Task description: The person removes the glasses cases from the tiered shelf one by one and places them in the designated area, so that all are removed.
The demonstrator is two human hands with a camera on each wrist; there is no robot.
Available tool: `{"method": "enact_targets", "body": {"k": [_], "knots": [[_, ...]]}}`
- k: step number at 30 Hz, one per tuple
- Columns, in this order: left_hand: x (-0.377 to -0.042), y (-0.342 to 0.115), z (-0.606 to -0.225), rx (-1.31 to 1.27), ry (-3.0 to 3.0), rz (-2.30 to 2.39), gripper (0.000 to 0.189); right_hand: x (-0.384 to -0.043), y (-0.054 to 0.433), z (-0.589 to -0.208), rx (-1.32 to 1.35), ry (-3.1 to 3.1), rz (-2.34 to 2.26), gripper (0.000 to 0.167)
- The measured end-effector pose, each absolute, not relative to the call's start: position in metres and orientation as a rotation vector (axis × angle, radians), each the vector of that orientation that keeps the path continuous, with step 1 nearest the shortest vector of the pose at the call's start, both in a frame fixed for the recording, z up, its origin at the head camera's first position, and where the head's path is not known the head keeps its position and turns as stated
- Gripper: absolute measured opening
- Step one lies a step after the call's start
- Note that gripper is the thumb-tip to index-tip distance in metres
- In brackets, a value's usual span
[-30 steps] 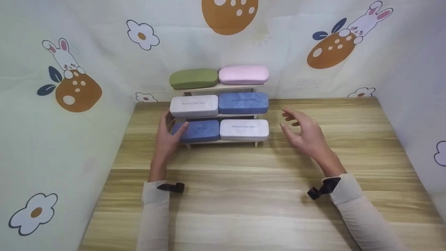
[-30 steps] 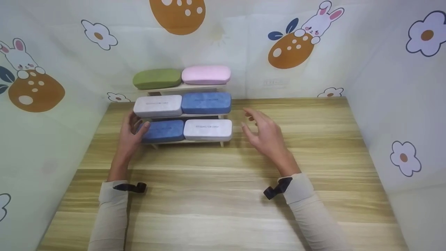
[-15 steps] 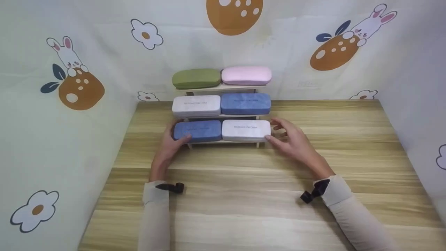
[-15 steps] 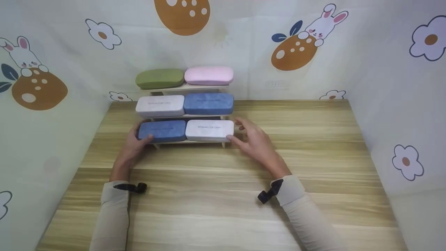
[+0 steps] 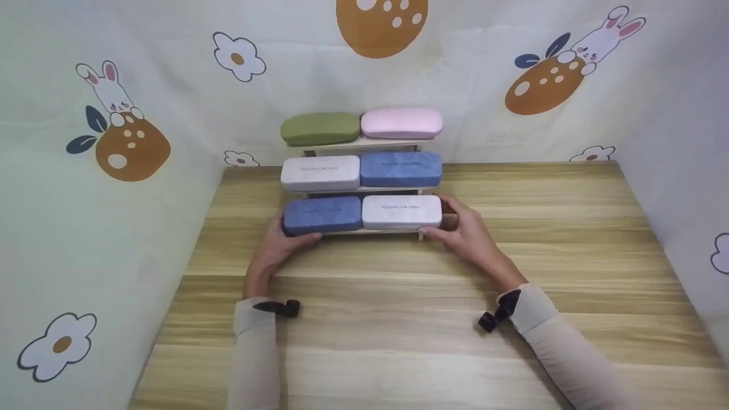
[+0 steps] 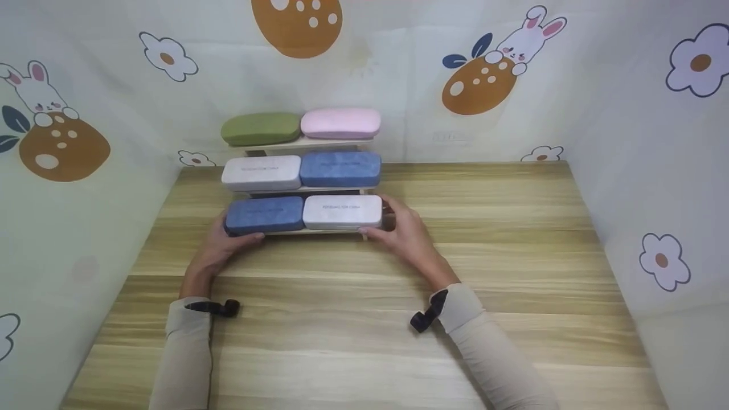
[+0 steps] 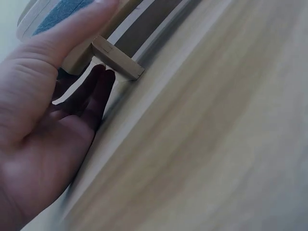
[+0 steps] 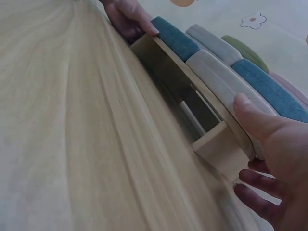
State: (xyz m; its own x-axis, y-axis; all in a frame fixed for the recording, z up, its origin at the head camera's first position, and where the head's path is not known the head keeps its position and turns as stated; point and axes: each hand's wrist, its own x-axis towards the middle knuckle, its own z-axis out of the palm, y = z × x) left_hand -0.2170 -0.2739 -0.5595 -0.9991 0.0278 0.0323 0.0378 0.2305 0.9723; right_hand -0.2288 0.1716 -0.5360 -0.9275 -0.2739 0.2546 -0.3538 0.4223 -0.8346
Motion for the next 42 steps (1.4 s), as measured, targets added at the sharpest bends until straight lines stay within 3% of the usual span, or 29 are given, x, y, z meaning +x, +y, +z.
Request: {"method": "enact_targets", "body": {"k": [9, 28, 42], "knots": [[-0.220, -0.272, -0.560, -0.054, -2.427, -1.968, 0.100, -0.230, 0.168, -0.537, 0.480, -2.565, 1.569, 0.086], [-0.225, -0.264, -0.565, -0.012, -2.300, -1.978, 0.095, -0.247, 0.164, -0.545, 0.452, -2.535, 1.664, 0.092], [-0.226, -0.263, -0.564, -0.062, -2.312, -1.901, 0.093, -0.245, 0.183, -0.544, 0.484, -2.455, 1.758, 0.086]]}}
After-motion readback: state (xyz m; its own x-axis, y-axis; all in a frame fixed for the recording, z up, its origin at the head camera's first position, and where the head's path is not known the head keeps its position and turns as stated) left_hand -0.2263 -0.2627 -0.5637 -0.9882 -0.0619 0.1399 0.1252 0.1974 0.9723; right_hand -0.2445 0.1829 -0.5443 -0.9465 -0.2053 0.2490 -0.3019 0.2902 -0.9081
